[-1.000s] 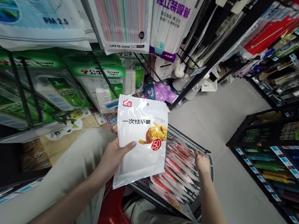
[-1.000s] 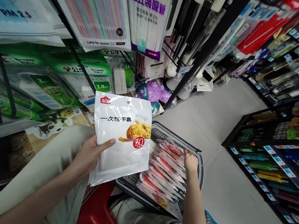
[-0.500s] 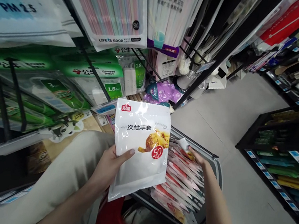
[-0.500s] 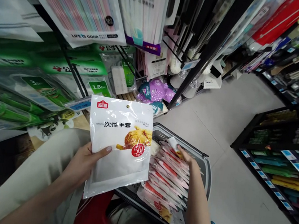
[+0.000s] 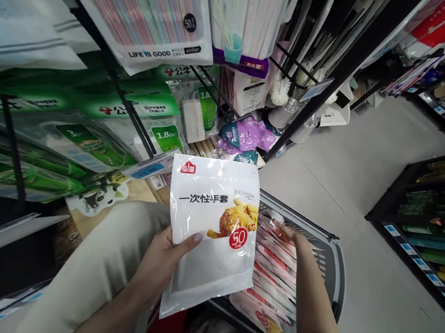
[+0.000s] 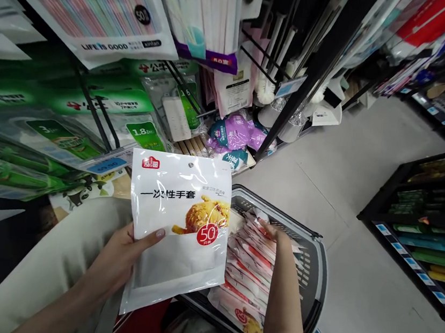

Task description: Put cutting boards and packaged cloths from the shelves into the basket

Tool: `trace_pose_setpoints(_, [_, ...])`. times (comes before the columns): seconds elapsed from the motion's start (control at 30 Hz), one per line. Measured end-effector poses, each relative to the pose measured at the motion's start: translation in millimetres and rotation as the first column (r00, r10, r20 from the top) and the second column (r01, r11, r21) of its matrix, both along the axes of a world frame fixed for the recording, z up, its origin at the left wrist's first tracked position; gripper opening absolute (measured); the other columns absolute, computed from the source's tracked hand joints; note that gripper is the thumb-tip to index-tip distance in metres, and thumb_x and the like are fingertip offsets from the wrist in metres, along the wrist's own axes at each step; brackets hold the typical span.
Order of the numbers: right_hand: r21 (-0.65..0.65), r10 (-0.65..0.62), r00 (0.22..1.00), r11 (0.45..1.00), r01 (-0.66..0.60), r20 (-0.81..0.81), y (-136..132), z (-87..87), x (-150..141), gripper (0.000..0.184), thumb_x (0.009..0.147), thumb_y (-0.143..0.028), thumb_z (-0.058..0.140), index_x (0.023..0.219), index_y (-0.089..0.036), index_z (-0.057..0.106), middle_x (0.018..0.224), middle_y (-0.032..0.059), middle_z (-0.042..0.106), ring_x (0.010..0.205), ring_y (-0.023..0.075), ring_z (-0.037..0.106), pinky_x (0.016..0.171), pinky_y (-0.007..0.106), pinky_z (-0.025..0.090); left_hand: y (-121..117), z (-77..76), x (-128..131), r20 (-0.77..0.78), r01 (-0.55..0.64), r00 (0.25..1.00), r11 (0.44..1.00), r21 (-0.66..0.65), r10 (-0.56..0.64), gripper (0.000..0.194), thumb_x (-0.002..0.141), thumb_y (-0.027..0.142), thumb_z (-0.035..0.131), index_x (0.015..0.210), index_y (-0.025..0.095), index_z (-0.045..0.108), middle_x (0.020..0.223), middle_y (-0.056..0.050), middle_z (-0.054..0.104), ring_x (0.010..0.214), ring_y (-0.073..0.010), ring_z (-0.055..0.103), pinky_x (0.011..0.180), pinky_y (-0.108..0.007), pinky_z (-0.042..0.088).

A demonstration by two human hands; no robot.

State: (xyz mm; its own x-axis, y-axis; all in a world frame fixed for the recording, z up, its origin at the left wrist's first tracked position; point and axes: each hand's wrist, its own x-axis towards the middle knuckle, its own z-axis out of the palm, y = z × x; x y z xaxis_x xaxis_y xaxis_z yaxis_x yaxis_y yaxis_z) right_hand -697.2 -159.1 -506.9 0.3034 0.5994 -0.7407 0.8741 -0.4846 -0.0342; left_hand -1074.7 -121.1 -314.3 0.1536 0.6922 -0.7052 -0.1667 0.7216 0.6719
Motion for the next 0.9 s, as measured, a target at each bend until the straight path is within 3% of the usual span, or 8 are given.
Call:
trace_pose_setpoints(0.13, [-0.082, -0.013, 0.999, 0.997, 0.009, -0.046, 5.9, 5.9, 4.2, 0.079, 0.08, -0.068, 0.017, 0.108, -0.007, 0.059, 0.105, 0.019, 0.061, 0.087, 0.0201, 0.06, 0.069, 0.028, 0.045, 0.9, -0.3, -1.2, -0.009, -0.013, 1.0, 1.0, 0.004, 0.013, 0.062, 0.055, 0.038, 0.077, 0.109, 0.014, 0.059, 0.096, -0.011, 0.068, 0.082, -0.0274, 0.064, 0.066, -0.032, 0.053])
trace_pose_setpoints(0.3, [-0.041, 0.091, 0.993, 0.995, -0.089, 0.072, -16.3, 45.7, 22.9, 0.041, 0.078, -0.04, 0.054, 0.114, -0.019, 0.056, 0.105, 0.0123, 0.063, 0.096, 0.0211, 0.059, 0.078, 0.028, 0.043, 0.0, 2.2, -3.5, -0.003, 0.034, 0.999, 0.999, 0.019, -0.034, 0.053, 0.057, 0.038, 0.076, 0.101, 0.013, 0.062, 0.098, -0.012, 0.067, 0.087, -0.0277, 0.062, 0.071, -0.034, 0.052])
trace_pose_setpoints(0.43, [0.0, 0.089, 0.944, 0.996, -0.094, 0.318, -43.5, 73.5, 30.0, 0.026, 0.083, -0.016, 0.042, 0.097, -0.014, 0.063, 0.092, 0.0184, 0.065, 0.093, 0.027, 0.06, 0.077, 0.037, 0.043, -2.9, 4.6, -0.8, 0.004, 0.134, 0.991, 0.988, 0.073, -0.134, 0.051, 0.053, 0.034, 0.077, 0.098, 0.014, 0.062, 0.096, -0.011, 0.068, 0.085, -0.0272, 0.063, 0.07, -0.034, 0.052])
trace_pose_setpoints(0.57, [0.123, -0.023, 0.907, 0.992, -0.032, 0.421, -58.3, 89.9, 16.3, 0.028, 0.085, -0.018, 0.036, 0.097, -0.013, 0.06, 0.097, 0.0179, 0.063, 0.096, 0.028, 0.058, 0.078, 0.037, 0.042, -10.0, 6.0, 2.6, -0.112, 0.31, 0.95, 0.929, 0.204, -0.292, 0.041, 0.057, 0.028, 0.073, 0.095, 0.016, 0.064, 0.088, -0.007, 0.069, 0.078, -0.0244, 0.063, 0.067, -0.031, 0.051])
trace_pose_setpoints(0.63, [0.202, -0.148, 0.88, 0.978, 0.06, 0.452, -68.5, 101.2, 7.1, 0.038, 0.089, -0.029, 0.028, 0.108, -0.01, 0.055, 0.103, 0.0211, 0.06, 0.097, 0.0304, 0.058, 0.075, 0.039, 0.044, -13.9, 11.3, 4.6, -0.264, 0.465, 0.88, 0.831, 0.304, -0.396, 0.028, 0.064, 0.027, 0.066, 0.091, 0.018, 0.066, 0.082, -0.004, 0.069, 0.073, -0.0231, 0.062, 0.064, -0.029, 0.05])
trace_pose_setpoints(0.7, [0.246, -0.258, 0.872, 0.955, 0.165, 0.416, -87.5, 116.5, -1.3, 0.047, 0.089, -0.041, 0.024, 0.113, -0.012, 0.052, 0.1, 0.0194, 0.062, 0.092, 0.0294, 0.06, 0.069, 0.037, 0.046, -16.1, 22.0, 10.9, -0.433, 0.628, 0.772, 0.662, 0.408, -0.466, 0.02, 0.07, 0.024, 0.059, 0.088, 0.02, 0.068, 0.081, -0.003, 0.069, 0.074, -0.0229, 0.062, 0.066, -0.028, 0.048])
trace_pose_setpoints(0.8, [0.25, -0.342, 0.904, 0.927, 0.279, 0.258, -132.4, 141.2, -15.3, 0.043, 0.084, -0.051, 0.031, 0.105, -0.024, 0.058, 0.091, 0.0096, 0.067, 0.084, 0.0245, 0.063, 0.064, 0.03, 0.046, -13.9, 42.4, 38.4, -0.604, 0.798, 0.595, 0.3, 0.523, -0.531, 0.032, 0.075, 0.016, 0.049, 0.102, 0.025, 0.065, 0.098, -0.003, 0.066, 0.09, -0.0227, 0.059, 0.08, -0.028, 0.044])
trace_pose_setpoints(0.9, [0.32, -0.479, 0.874, 0.843, 0.432, 0.082, -180.0, 154.8, -32.0, 0.04, 0.084, -0.048, 0.033, 0.104, -0.025, 0.058, 0.096, 0.0076, 0.067, 0.089, 0.0245, 0.062, 0.069, 0.03, 0.045, -6.8, 53.3, 92.8, -0.767, 0.875, 0.37, -0.081, 0.477, -0.525, 0.044, 0.075, 0.009, 0.042, 0.113, 0.026, 0.058, 0.106, -0.005, 0.064, 0.098, -0.0208, 0.058, 0.085, -0.028, 0.042])
